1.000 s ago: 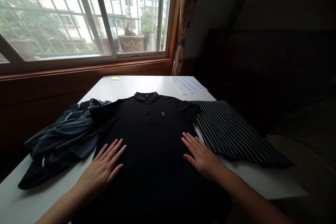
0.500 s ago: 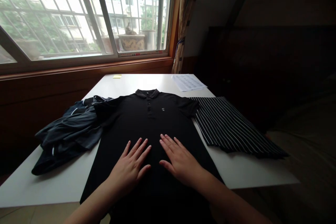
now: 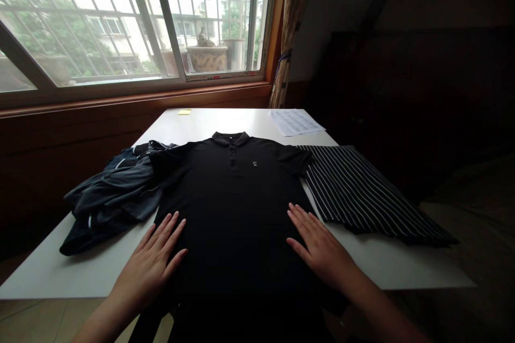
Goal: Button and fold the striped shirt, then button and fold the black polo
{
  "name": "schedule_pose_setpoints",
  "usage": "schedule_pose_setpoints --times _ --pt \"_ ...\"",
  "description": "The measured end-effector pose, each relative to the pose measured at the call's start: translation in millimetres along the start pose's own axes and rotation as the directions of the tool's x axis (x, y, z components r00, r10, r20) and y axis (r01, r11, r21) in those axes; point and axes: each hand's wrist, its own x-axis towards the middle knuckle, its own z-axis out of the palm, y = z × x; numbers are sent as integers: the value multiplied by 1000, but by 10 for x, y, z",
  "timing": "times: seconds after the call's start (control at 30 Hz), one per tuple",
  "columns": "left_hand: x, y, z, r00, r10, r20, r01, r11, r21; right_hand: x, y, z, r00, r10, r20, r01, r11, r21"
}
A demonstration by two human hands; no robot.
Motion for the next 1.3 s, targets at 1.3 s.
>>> schedule_pose_setpoints --times 1.3 --pt "-311 -271 -483 976 -137 168 215 706 -675 -439 273 -303 983 178 -41 -143 889 435"
